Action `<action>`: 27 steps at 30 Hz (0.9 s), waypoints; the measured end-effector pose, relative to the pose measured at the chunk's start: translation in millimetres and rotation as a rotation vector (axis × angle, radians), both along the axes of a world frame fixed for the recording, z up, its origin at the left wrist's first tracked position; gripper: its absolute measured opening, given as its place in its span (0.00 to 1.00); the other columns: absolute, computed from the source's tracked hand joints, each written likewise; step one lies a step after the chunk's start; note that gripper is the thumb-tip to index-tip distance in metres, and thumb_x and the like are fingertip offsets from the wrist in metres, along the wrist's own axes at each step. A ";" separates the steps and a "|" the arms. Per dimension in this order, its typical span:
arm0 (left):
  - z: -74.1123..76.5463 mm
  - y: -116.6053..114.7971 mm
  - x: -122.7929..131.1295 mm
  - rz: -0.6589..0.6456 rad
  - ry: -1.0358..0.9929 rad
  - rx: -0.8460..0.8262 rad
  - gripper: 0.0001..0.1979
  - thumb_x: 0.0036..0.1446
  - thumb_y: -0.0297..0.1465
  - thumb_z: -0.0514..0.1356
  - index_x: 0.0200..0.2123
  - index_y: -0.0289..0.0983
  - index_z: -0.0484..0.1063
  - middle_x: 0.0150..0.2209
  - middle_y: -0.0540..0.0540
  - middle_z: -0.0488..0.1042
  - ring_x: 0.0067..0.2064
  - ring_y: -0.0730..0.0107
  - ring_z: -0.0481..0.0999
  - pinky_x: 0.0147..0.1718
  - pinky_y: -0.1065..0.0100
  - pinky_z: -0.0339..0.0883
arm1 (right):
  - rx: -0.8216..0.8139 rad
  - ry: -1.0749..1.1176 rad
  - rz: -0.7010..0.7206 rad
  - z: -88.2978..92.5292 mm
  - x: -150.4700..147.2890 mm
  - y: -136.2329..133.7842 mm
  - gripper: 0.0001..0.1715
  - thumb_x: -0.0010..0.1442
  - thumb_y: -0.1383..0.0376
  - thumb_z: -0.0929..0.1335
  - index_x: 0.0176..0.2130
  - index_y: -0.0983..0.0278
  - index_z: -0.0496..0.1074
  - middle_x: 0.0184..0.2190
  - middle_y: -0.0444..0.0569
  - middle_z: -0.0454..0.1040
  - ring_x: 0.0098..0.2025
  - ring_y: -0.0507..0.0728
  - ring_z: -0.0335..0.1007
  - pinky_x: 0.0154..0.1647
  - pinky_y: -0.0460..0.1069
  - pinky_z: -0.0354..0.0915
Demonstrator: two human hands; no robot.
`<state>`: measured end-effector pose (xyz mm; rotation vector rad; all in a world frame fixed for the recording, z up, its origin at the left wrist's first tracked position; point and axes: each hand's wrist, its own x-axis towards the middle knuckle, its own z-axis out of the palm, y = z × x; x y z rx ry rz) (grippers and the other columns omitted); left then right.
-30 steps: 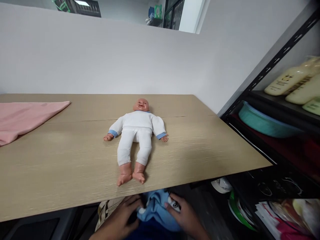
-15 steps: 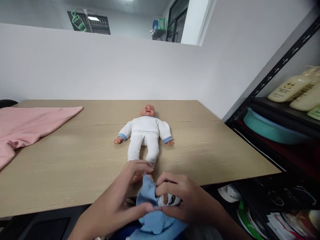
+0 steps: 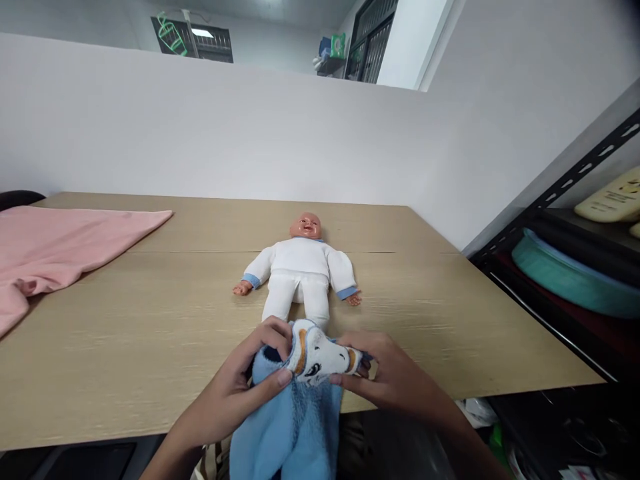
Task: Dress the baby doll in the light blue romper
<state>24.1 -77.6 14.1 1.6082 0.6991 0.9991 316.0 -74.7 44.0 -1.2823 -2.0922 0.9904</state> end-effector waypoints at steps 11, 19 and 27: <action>5.7 34.2 3.9 -0.194 0.029 -0.288 0.33 0.55 0.42 0.78 0.53 0.45 0.61 0.50 0.47 0.75 0.49 0.63 0.75 0.48 0.64 0.72 | -0.085 0.139 0.129 15.0 -19.5 23.8 0.13 0.77 0.53 0.64 0.45 0.59 0.68 0.34 0.42 0.72 0.37 0.54 0.69 0.40 0.48 0.65; 21.9 35.3 9.5 -0.259 0.436 -0.107 0.16 0.67 0.45 0.67 0.52 0.44 0.80 0.53 0.45 0.78 0.54 0.56 0.78 0.57 0.64 0.73 | -0.329 0.060 0.597 9.4 5.1 78.8 0.20 0.64 0.48 0.76 0.44 0.60 0.78 0.34 0.40 0.75 0.34 0.51 0.68 0.37 0.45 0.66; 12.6 10.2 27.5 -0.061 0.463 -0.246 0.31 0.63 0.47 0.69 0.67 0.53 0.75 0.64 0.48 0.79 0.59 0.45 0.80 0.64 0.53 0.74 | -0.236 0.219 0.692 5.6 26.8 98.4 0.15 0.70 0.59 0.68 0.52 0.61 0.78 0.48 0.48 0.81 0.46 0.56 0.76 0.54 0.50 0.73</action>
